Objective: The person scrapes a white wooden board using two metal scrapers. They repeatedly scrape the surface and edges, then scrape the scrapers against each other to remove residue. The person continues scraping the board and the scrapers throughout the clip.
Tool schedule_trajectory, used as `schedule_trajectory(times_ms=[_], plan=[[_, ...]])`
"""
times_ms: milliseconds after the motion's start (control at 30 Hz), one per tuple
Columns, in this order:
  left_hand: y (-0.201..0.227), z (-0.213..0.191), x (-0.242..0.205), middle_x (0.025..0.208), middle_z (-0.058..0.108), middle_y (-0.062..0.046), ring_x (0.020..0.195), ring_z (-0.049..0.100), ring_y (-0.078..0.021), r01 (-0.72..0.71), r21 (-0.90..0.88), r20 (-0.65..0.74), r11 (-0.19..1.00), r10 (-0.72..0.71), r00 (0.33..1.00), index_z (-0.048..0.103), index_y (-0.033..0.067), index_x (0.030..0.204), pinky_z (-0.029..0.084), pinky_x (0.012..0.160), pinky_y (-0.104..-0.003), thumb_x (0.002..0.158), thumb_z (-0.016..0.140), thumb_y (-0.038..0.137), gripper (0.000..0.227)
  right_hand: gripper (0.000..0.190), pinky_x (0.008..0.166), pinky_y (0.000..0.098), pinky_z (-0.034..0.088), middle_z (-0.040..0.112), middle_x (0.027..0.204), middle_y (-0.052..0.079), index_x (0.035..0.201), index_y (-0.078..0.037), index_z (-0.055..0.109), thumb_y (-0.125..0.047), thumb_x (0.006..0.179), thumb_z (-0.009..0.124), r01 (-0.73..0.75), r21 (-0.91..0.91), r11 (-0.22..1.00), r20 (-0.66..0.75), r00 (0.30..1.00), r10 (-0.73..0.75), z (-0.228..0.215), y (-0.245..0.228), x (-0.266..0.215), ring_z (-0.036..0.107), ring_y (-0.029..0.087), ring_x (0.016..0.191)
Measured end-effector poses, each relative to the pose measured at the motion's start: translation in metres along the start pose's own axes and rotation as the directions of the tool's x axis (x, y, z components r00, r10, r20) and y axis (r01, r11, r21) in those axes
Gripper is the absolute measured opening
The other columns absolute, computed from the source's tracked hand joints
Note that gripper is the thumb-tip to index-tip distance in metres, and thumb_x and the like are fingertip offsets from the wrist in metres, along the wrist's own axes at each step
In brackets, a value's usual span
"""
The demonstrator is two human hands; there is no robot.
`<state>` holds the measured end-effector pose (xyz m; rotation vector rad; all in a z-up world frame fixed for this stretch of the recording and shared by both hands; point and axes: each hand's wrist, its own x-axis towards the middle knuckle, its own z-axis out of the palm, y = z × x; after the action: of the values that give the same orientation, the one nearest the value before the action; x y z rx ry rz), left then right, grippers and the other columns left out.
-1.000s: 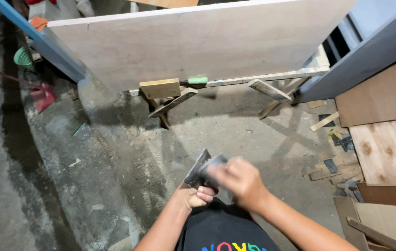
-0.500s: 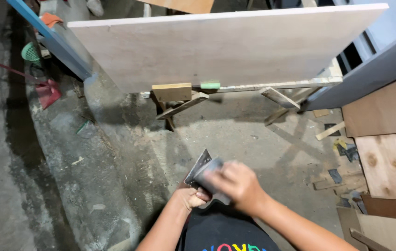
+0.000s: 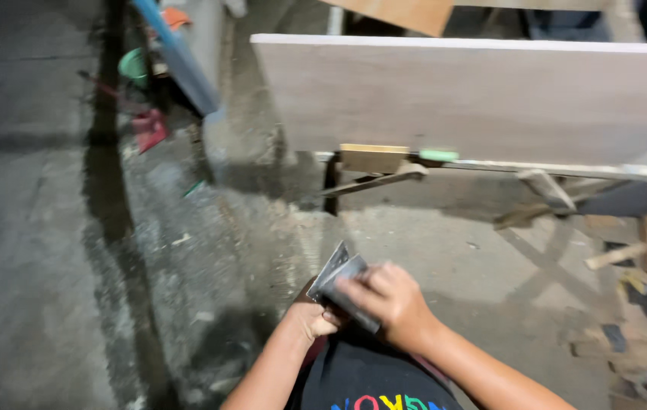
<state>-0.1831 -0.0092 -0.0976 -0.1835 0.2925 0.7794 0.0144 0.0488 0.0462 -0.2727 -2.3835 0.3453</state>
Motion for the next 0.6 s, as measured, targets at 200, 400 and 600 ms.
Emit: schedule_trajectory(times_ms=[200,400,600], plan=[[0.034,-0.025,-0.065,0.067,0.042,0.005,0.047,0.036,-0.0032,-0.106,-0.029,-0.004,0.994,0.106,0.994,0.055,0.0098,0.095,0.028,0.036,-0.017,0.109,0.059,0.040,0.034,0.037,0.083,0.0445,0.052,0.068,0.110,0.013,0.143,-0.013,0.072,-0.027,0.116,0.051,-0.065,0.112,0.992,-0.051,0.996,0.071,0.059,0.002,0.052,0.066,0.033,0.097],[0.050,-0.035,-0.092,0.067,0.040,0.006,0.048,0.035,-0.0026,-0.200,-0.066,0.014,0.977,0.202,0.979,0.053,0.0112,0.092,0.027,0.037,-0.016,0.109,0.059,0.038,0.033,0.080,0.084,0.0415,0.055,0.070,0.112,0.009,0.135,-0.015,0.079,-0.070,0.107,0.027,0.041,0.140,0.989,-0.076,0.997,-0.030,0.089,0.020,0.098,0.067,0.034,0.098],[0.084,-0.047,-0.105,0.068,0.039,0.006,0.049,0.033,-0.0021,-0.251,-0.098,0.023,0.963,0.254,0.967,0.051,0.0125,0.089,0.026,0.037,-0.016,0.108,0.059,0.037,0.032,0.039,0.064,0.0503,0.033,0.037,0.072,0.006,0.090,-0.005,0.062,-0.036,0.113,0.055,-0.275,0.343,0.898,0.400,0.908,0.125,0.098,0.008,0.157,0.038,0.026,0.064]])
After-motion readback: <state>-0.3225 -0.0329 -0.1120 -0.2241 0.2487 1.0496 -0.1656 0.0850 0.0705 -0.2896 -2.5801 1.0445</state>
